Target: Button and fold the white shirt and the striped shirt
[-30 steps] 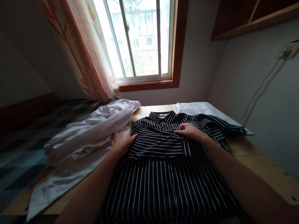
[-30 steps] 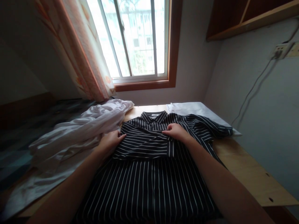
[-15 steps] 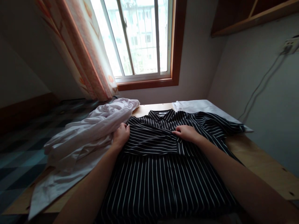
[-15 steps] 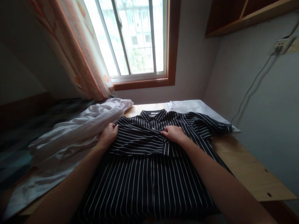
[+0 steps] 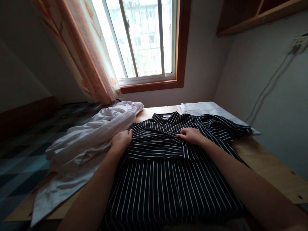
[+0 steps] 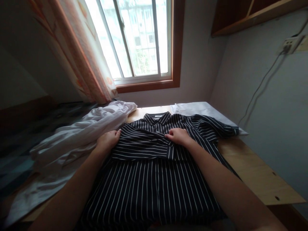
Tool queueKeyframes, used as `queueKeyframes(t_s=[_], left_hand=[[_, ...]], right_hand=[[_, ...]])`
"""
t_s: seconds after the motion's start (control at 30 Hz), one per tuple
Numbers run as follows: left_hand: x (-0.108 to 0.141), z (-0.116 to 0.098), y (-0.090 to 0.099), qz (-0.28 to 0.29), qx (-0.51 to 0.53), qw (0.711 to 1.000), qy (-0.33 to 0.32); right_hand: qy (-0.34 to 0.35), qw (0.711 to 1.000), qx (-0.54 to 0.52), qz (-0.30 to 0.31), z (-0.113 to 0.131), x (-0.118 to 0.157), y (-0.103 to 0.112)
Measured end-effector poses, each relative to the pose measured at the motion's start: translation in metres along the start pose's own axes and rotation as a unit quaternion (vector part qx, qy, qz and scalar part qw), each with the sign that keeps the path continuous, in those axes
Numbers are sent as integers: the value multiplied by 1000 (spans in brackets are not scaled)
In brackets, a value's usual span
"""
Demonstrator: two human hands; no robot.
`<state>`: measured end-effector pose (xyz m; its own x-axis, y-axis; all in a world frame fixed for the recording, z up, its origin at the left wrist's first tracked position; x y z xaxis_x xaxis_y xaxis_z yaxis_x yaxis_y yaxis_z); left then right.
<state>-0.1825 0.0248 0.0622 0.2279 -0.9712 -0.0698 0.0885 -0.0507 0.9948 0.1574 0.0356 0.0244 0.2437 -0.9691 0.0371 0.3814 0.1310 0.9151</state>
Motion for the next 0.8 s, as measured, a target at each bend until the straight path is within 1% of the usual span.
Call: queueKeyframes(t_s=[0.13, 0.2, 0.33, 0.43, 0.6, 0.7, 0.8], left_hand=[[-2, -1, -1, -5, 19, 1000, -14], [-4, 0, -3, -7, 43, 999, -17], [-5, 0, -2, -17, 65, 998, -13], [-3, -1, 4, -22, 52, 998, -11], [5, 4, 16, -30, 9, 999, 8], [8, 4, 16, -19, -8, 1000, 7], [8, 4, 12, 8, -12, 1000, 5]], right_hand=[[-15, 998, -52, 37, -3, 0, 1], [-9, 997, -65, 50, -2, 2, 2], [12, 998, -36, 53, 0, 4, 1], [18, 998, -28, 46, -3, 2, -1], [33, 994, -71, 79, -9, -1, -4], [30, 993, -76, 80, -9, 0, -2], [24, 990, -100, 92, -8, 3, 1]])
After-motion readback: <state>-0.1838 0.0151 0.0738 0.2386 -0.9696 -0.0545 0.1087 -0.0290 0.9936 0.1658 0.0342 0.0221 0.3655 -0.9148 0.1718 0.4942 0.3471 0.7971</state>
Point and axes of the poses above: each hand's wrist, its own x-axis away from the middle knuckle, its own y-axis out of the back of the hand, z = x × y, the point moved 6 cm from there along -x, towards the middle knuckle, and after that the axes turned 5 degrees about -x, right-handed, at the moved point
